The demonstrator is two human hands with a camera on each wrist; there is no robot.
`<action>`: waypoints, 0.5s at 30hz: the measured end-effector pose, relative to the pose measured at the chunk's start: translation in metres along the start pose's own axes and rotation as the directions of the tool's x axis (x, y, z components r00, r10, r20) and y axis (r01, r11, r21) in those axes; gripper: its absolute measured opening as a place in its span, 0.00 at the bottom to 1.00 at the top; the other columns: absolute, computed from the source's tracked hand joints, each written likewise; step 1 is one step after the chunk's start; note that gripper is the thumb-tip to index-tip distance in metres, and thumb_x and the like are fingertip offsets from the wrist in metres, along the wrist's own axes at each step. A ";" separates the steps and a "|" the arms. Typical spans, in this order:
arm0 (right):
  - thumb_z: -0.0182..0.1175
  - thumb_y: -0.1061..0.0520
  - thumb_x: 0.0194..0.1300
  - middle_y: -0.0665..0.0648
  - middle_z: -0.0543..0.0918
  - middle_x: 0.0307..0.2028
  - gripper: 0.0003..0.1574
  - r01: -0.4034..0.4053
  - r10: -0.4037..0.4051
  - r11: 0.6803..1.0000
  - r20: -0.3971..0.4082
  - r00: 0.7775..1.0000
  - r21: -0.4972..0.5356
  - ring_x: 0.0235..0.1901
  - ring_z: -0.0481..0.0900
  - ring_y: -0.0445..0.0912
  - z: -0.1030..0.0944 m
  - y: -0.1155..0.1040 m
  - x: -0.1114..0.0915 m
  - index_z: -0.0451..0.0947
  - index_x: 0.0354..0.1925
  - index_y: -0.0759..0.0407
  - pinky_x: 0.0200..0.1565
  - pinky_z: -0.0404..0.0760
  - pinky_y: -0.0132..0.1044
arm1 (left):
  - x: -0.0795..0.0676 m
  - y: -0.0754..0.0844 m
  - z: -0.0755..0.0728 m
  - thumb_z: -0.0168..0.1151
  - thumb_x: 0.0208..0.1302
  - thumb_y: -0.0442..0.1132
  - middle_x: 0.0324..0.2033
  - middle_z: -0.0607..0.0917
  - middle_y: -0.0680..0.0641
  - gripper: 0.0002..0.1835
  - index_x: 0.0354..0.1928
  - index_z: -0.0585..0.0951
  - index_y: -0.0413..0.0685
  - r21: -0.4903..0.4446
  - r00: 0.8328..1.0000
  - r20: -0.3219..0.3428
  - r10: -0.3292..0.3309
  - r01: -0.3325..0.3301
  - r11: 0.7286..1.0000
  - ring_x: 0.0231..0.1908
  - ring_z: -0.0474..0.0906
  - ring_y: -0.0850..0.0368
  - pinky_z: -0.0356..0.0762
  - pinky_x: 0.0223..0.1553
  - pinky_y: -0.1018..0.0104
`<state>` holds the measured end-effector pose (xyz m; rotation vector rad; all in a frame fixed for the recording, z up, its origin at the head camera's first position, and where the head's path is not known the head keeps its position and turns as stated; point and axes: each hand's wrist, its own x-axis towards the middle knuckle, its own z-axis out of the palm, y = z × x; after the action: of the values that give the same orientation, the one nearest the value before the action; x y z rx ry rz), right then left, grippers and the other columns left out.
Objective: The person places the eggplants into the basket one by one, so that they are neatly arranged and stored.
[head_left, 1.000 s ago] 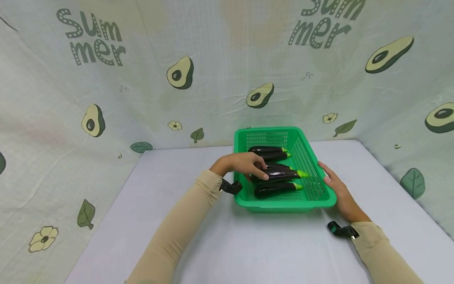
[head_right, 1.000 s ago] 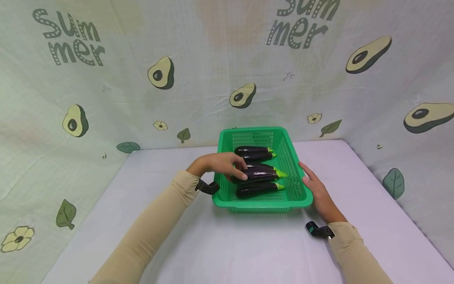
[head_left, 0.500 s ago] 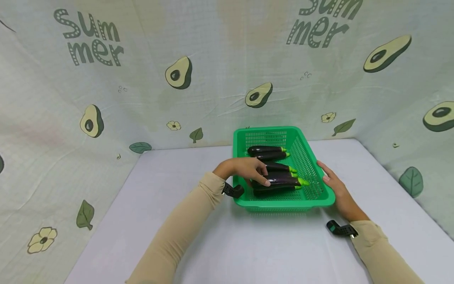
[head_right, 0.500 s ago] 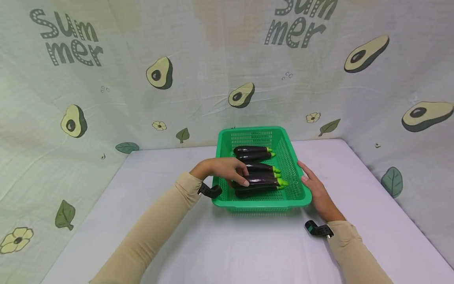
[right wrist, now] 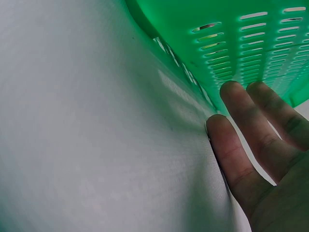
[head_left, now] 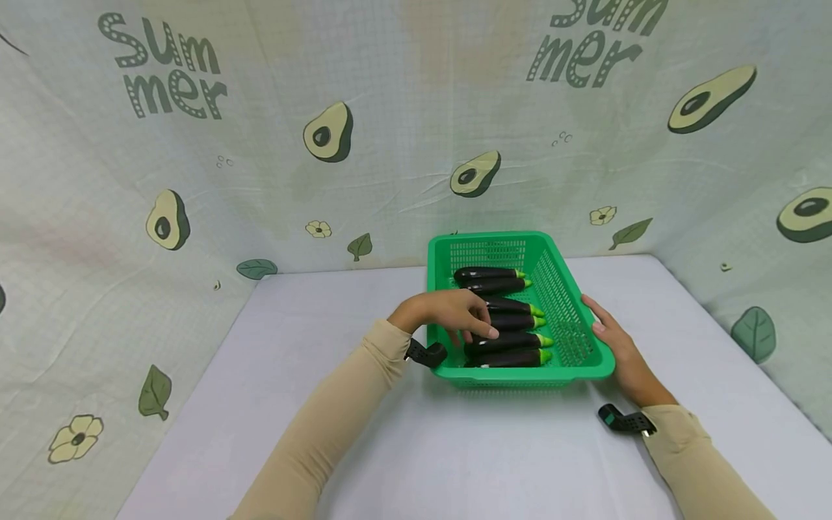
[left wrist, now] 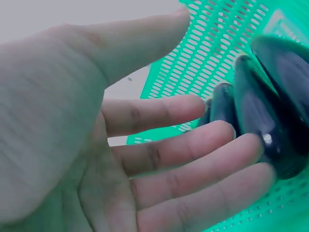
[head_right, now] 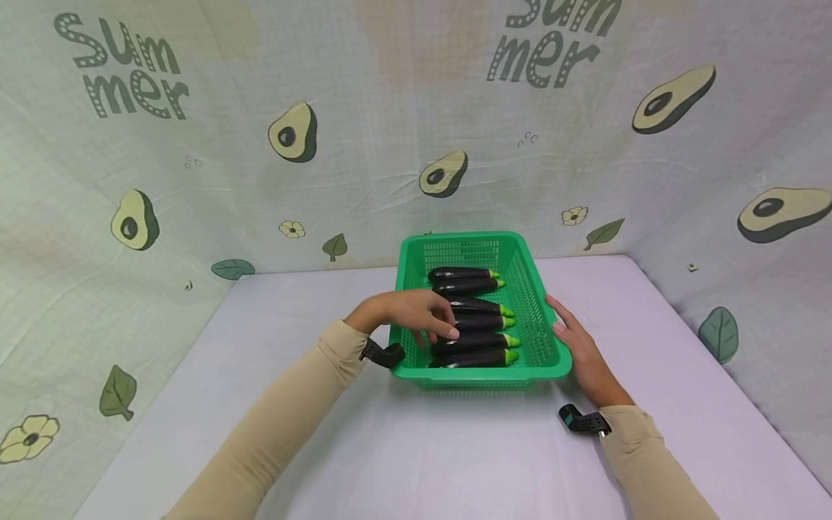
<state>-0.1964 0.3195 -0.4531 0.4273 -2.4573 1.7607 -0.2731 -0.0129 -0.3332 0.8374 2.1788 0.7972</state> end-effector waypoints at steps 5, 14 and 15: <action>0.35 0.46 0.82 0.53 0.44 0.79 0.34 0.006 -0.006 1.000 0.005 1.000 0.008 0.71 0.47 0.36 0.001 -0.002 0.002 0.45 0.81 0.39 0.58 0.54 0.26 | -0.013 -0.006 -0.004 0.61 0.72 0.52 0.47 0.84 0.43 0.18 0.54 0.81 0.49 0.040 0.984 -0.165 0.069 -0.063 0.997 0.43 0.83 0.44 0.84 0.41 0.55; 0.35 0.47 0.82 0.51 0.46 0.79 0.33 0.015 -0.015 1.000 -0.001 1.000 -0.011 0.70 0.47 0.33 0.001 -0.006 0.000 0.45 0.81 0.40 0.58 0.52 0.22 | -0.041 -0.030 -0.005 0.58 0.74 0.52 0.42 0.84 0.57 0.15 0.53 0.83 0.54 0.066 0.822 -0.546 0.163 -0.152 0.986 0.38 0.81 0.60 0.80 0.39 0.62; 0.35 0.47 0.82 0.50 0.46 0.79 0.33 0.018 -0.018 1.000 -0.006 1.000 -0.017 0.70 0.47 0.32 0.000 -0.006 -0.001 0.46 0.81 0.41 0.58 0.53 0.21 | -0.045 -0.032 -0.005 0.58 0.74 0.51 0.42 0.84 0.57 0.14 0.52 0.84 0.55 0.070 0.800 -0.576 0.165 -0.153 0.986 0.39 0.80 0.61 0.79 0.40 0.62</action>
<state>-0.1938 0.3175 -0.4481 0.4407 -2.4538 1.7309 -0.2615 -0.0671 -0.3375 0.8751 2.6731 1.2517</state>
